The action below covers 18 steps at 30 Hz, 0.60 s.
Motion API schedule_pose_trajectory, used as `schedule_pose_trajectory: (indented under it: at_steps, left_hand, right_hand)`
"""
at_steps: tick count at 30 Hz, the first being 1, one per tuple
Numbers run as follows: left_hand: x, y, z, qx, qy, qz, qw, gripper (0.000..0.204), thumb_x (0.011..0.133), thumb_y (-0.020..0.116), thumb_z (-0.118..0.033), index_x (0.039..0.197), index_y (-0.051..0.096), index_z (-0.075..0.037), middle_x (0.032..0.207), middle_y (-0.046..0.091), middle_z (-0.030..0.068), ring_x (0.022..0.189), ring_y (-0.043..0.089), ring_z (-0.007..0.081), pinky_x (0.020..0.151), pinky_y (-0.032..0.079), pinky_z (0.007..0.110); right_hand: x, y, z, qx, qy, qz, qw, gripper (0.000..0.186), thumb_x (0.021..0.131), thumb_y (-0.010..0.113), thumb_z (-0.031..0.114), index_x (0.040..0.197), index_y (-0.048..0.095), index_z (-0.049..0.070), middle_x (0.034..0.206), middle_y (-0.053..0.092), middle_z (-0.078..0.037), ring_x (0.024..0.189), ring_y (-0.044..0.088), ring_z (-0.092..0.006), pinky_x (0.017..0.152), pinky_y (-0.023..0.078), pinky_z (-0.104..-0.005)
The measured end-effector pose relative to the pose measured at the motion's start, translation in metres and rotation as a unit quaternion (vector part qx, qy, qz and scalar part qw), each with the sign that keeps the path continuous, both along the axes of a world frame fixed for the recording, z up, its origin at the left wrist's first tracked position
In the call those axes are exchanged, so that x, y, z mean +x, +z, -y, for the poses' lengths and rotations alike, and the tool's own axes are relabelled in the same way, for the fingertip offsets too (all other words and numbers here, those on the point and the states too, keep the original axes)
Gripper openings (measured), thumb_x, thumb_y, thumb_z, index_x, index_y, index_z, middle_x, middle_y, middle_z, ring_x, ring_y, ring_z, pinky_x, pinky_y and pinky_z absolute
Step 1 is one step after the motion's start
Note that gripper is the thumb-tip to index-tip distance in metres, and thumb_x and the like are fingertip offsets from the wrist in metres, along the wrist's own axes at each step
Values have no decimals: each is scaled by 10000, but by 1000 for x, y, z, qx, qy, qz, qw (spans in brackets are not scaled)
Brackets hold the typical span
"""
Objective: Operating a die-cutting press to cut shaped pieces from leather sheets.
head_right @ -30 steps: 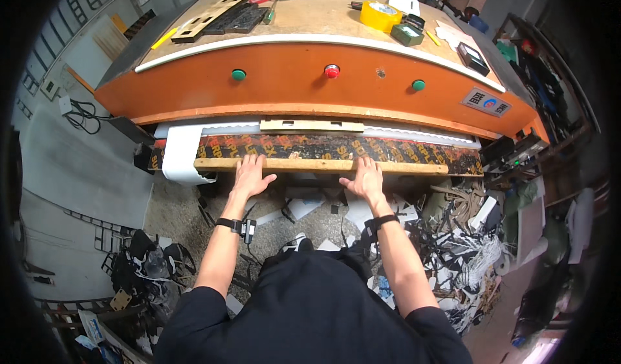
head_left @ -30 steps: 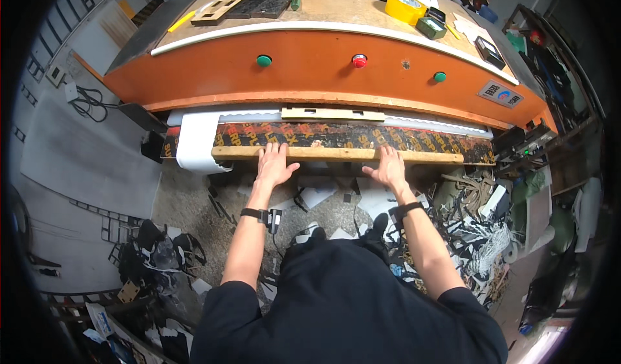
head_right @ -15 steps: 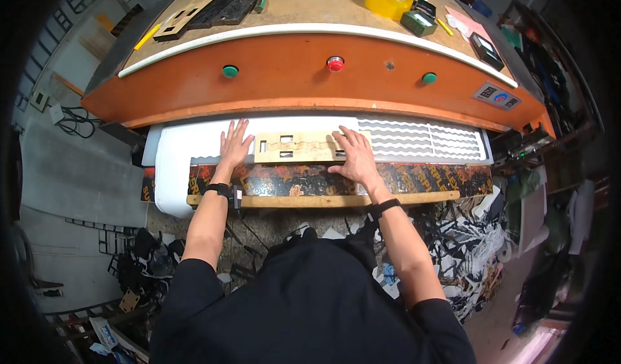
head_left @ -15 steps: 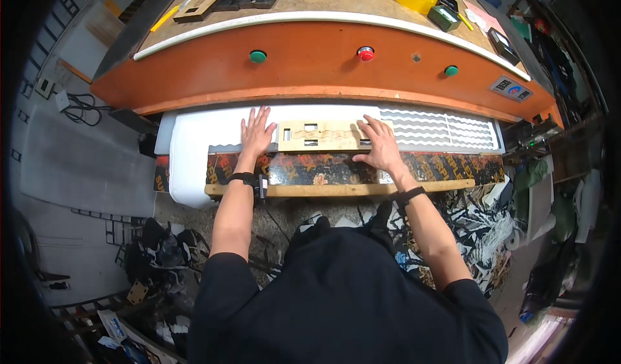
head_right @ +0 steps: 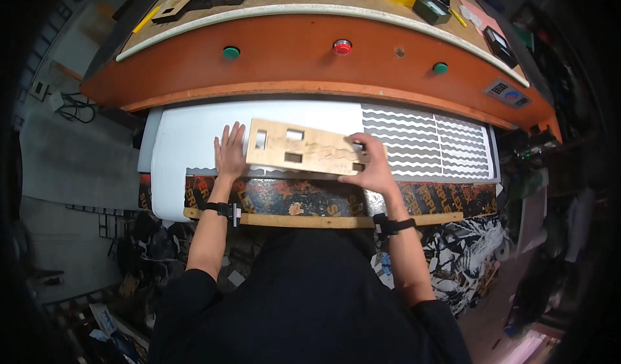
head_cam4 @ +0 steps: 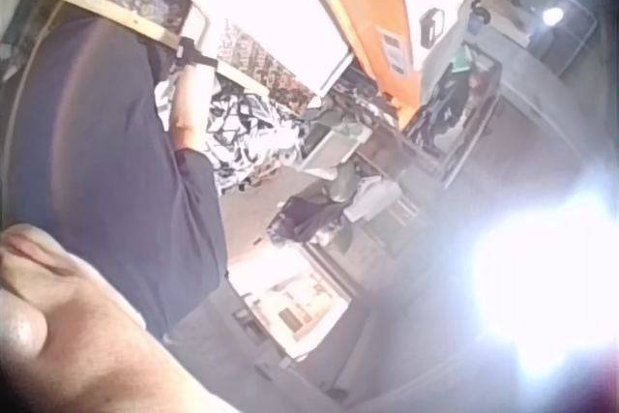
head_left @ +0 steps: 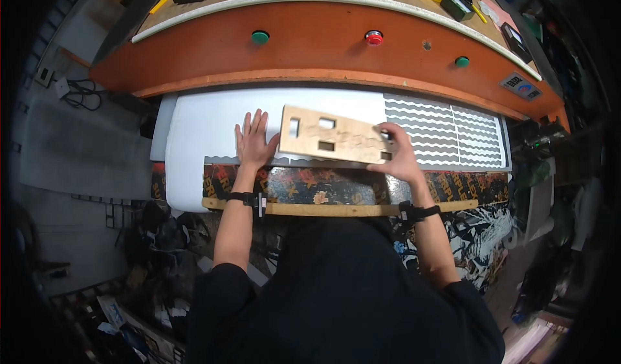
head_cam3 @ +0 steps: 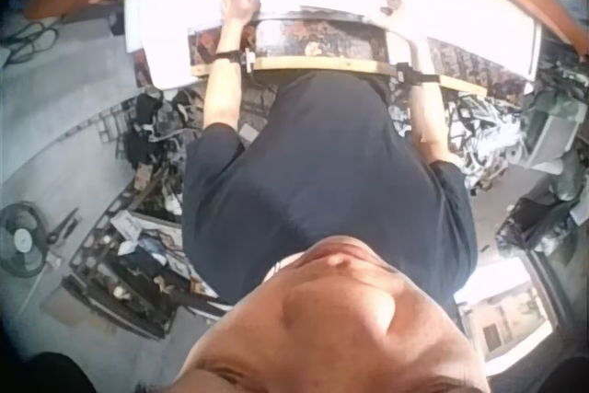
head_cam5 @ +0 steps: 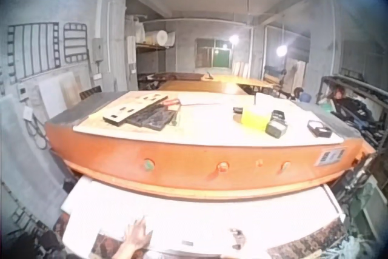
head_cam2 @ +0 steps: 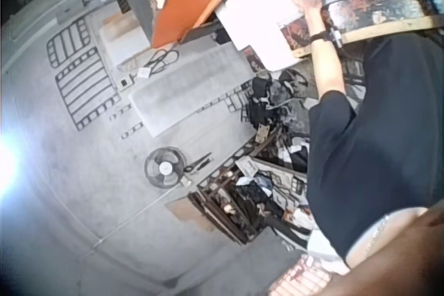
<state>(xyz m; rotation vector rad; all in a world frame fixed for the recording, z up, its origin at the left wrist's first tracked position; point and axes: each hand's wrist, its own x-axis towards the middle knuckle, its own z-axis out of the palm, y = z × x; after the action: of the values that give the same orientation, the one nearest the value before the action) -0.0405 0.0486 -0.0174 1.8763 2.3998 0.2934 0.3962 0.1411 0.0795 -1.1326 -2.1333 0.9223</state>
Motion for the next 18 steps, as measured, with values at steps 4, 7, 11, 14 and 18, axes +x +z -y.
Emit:
schedule_pose_trajectory:
  at_steps: [4, 7, 11, 14, 18]
  left_hand:
    - [10, 4, -6, -4, 7, 8, 1000, 958, 1076, 549, -730, 1748, 393, -66, 1852, 314, 146, 1732, 176, 407, 1382, 99, 663]
    - [26, -2, -7, -7, -9, 25, 1000, 1040, 1069, 539, -757, 1753, 345, 2, 1850, 249, 253, 1729, 102, 482, 1380, 52, 671]
    - [47, -6, 1, -6, -36, 12, 999, 1039, 1069, 565, -731, 1772, 311, -9, 1866, 175, 271, 1740, 74, 465, 1382, 45, 669]
    - [56, -5, 7, -13, -31, 41, 999, 1029, 1070, 578, -719, 1764, 326, -3, 1880, 117, 258, 1749, 3, 443, 1384, -12, 656]
    - [98, 40, -6, 40, -7, 267, 963, 669, 1032, 812, -401, 1523, 606, 4, 1578, 574, 247, 1489, 515, 368, 1227, 410, 554]
  right_hand:
    - [26, 29, -34, -134, -2, -234, 963, 1113, 593, 1098, 155, 1556, 554, 32, 1524, 604, -118, 1453, 573, -276, 1270, 447, -415]
    - [48, 26, -50, -135, 1, -269, 954, 1050, 701, 1061, 194, 1588, 542, -25, 1518, 633, -143, 1442, 586, -275, 1254, 446, -413]
    - [64, 0, -47, -313, -15, -347, 884, 900, 858, 954, 449, 1534, 625, -46, 1449, 696, -140, 1265, 684, -197, 1073, 563, -358]
    - [51, -15, -39, -396, 8, -399, 827, 942, 872, 936, 502, 1560, 590, -42, 1442, 709, -185, 1232, 736, -243, 1036, 625, -388]
    - [16, -8, -18, -440, 13, -447, 779, 1001, 883, 914, 555, 1589, 530, -42, 1449, 713, -229, 1281, 745, -299, 1091, 638, -444]
